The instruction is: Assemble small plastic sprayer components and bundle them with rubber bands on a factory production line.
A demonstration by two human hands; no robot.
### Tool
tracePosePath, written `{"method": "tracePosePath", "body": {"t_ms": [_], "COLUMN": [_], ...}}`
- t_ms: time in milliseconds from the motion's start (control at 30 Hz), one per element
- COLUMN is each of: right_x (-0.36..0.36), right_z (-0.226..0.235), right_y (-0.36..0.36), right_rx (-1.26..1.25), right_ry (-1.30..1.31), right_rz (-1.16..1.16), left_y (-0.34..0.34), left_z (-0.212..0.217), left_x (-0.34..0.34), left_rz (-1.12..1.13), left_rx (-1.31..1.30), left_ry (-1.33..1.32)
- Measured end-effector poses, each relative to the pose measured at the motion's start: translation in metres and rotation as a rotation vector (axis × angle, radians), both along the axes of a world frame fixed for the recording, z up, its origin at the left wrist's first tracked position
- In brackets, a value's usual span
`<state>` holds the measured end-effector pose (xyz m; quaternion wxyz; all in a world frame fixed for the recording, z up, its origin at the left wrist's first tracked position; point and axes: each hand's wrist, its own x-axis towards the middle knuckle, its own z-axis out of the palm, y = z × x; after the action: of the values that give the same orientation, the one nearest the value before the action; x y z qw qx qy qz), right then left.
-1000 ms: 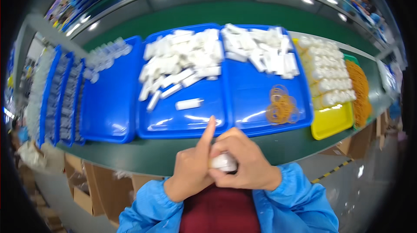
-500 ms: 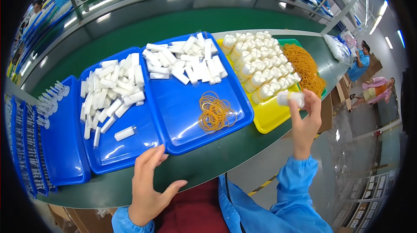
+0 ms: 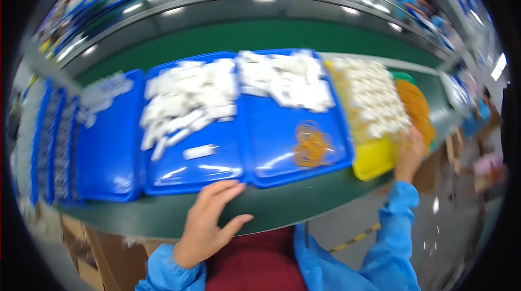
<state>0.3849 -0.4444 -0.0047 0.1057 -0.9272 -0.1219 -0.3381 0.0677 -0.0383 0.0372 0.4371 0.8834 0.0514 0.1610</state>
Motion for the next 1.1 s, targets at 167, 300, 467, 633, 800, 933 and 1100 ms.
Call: {"method": "tracePosePath", "body": {"t_ms": [167,300,467,633,800,933,1100], "right_x": [-0.051,-0.127,-0.148,-0.151,-0.162,-0.167,-0.174], "right_z": [0.041,0.059,0.029,0.034,0.046,0.039,0.041], "right_y": [0.08,0.25,0.355,0.365,0.354,0.347,0.344], "right_rx": [0.307,0.153,-0.181,-0.327,-0.086,-0.01,0.105], "right_ry": [-0.047,0.236,0.242,0.276,0.295,0.432,0.582], "right_rz": [0.235,0.913,1.233,1.211,1.165,1.181,1.219], "left_y": [0.019,0.029,0.061,0.164,0.294,0.35,0.36], "left_z": [-0.006,-0.01,0.004,0.01,-0.001,-0.014,-0.021], "left_x": [-0.016,-0.026,-0.04,-0.053,-0.052,-0.041,-0.042], "left_rz": [0.086,0.194,0.29,0.507,0.645,0.683,0.734], "left_rx": [-0.072,-0.137,0.046,0.444,0.936,1.198,1.264], "left_ry": [0.01,-0.025,-0.121,-0.176,0.059,0.235,0.29]}}
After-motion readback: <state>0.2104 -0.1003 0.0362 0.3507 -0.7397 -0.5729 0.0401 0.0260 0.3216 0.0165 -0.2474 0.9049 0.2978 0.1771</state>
